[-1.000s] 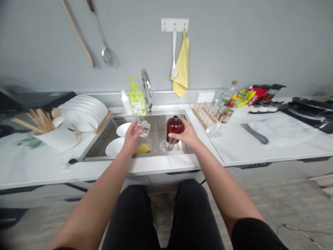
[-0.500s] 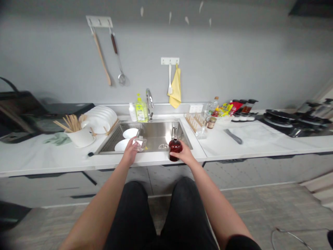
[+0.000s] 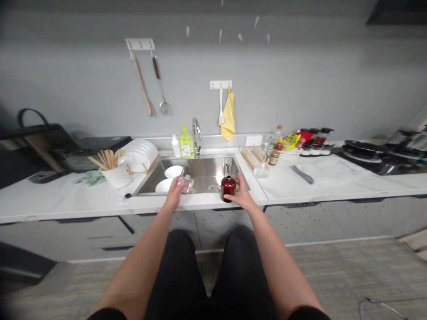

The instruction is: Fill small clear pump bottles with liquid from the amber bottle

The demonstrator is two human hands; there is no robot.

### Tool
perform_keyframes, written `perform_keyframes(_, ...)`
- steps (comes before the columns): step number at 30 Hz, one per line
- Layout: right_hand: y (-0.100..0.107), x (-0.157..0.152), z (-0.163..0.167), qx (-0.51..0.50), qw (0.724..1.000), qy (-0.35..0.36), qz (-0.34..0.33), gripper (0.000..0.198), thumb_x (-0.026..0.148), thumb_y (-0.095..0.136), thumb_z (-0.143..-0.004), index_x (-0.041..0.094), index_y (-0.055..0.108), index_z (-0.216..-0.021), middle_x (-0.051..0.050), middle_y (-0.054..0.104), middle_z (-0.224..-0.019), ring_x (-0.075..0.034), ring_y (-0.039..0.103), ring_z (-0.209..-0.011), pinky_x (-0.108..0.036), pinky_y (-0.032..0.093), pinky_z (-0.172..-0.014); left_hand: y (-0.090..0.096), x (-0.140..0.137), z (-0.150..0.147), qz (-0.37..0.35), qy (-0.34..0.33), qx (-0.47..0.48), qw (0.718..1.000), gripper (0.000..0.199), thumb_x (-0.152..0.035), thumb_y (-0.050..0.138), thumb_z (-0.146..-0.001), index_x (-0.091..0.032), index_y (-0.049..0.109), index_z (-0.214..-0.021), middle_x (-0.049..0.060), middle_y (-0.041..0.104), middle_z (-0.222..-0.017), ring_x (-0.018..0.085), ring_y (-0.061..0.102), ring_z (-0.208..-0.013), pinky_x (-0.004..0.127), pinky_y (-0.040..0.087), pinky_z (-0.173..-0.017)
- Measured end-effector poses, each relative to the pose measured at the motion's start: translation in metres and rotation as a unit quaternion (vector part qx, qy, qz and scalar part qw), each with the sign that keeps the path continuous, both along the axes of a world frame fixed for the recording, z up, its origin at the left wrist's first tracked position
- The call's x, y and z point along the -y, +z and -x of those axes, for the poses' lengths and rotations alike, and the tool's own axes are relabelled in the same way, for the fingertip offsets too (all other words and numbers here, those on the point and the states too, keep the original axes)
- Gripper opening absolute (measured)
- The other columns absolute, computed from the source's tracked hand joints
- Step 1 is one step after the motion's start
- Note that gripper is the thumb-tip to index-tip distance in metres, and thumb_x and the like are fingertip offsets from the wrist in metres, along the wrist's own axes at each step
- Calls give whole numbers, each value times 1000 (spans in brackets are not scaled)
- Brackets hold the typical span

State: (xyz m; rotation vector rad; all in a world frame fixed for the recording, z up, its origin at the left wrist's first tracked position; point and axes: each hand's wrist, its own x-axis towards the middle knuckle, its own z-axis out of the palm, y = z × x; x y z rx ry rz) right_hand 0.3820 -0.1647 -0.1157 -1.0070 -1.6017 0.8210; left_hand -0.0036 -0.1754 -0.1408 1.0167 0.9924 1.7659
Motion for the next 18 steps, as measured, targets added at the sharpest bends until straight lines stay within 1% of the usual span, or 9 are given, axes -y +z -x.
perform_keyframes(1, 2, 6, -3, 2, 999, -34, -24, 143, 66, 105, -63, 24, 34, -180, -29, 45, -182, -49, 55, -165, -73, 42, -137, -1, -1, 1, -1, 3, -1, 1000, 81, -58, 100, -77, -27, 67, -144, 7, 70, -132, 21, 76, -104, 36, 63, -89)
perform_keyframes(3, 8, 22, -7, 15, 989, -116, -91, 123, 66, 97, -78, 23, 38, -178, -28, 46, -182, -49, 53, -166, -74, 43, -136, -3, -2, 2, -3, 3, -4, 1000, 78, -60, 98, -81, -27, 67, -144, 7, 71, -131, 22, 77, -105, 37, 64, -91)
perform_keyframes(6, 18, 57, 1, 60, 957, -205, -196, 72, 53, 84, -95, 26, 62, -158, -22, 69, -157, -46, 66, -149, -72, 53, -128, -5, -3, 3, -3, -3, -11, 1000, 76, -61, 96, -84, -26, 67, -145, 8, 72, -129, 23, 77, -105, 39, 65, -92)
perform_keyframes(8, 23, 79, 20, 76, 954, -179, -229, 37, 42, 77, -101, 30, 75, -135, -17, 78, -132, -43, 74, -129, -67, 61, -118, -6, -4, 4, -2, -5, -15, 1000, 77, -62, 95, -85, -26, 66, -146, 8, 72, -129, 23, 77, -104, 39, 65, -91)
perform_keyframes(10, 24, 93, 48, 107, 968, -60, -217, 19, 36, 74, -103, 33, 79, -121, -13, 80, -117, -39, 78, -114, -61, 66, -105, -7, -4, 4, -5, -5, -20, 1000, 77, -65, 93, -86, -27, 65, -148, 9, 72, -130, 24, 77, -106, 38, 64, -90)
perform_keyframes(12, 21, 95, 81, 120, 975, 30, -182, 25, 36, 74, -103, 33, 79, -127, -13, 80, -120, -38, 78, -115, -59, 68, -103, -8, -3, 4, -11, -5, -27, 1000, 76, -68, 89, -90, -28, 65, -149, 9, 73, -134, 26, 76, -112, 38, 63, -92)
perform_keyframes(13, 18, 91, 97, 118, 979, 50, -158, 35, 37, 75, -102, 33, 77, -137, -14, 78, -127, -38, 77, -118, -59, 68, -102, -8, -3, 3, -15, -4, -32, 999, 74, -69, 87, -92, -28, 65, -150, 10, 73, -135, 27, 76, -117, 39, 63, -95)
perform_keyframes(15, 9, 75, 126, 98, 988, 51, -106, 63, 43, 81, -98, 32, 66, -158, -17, 72, -145, -39, 76, -122, -58, 70, -98, -8, -2, 2, -21, -3, -43, 999, 72, -70, 84, -94, -28, 65, -150, 10, 74, -137, 29, 74, -124, 42, 61, -104)
perform_keyframes(18, -6, 38, 159, 46, 998, 4, -33, 98, 56, 89, -90, 28, 48, -175, -23, 60, -165, -45, 70, -139, -65, 66, -110, -8, -3, 1, -26, -3, -66, 997, 74, -71, 85, -94, -28, 65, -152, 11, 74, -138, 32, 72, -131, 48, 56, -118)
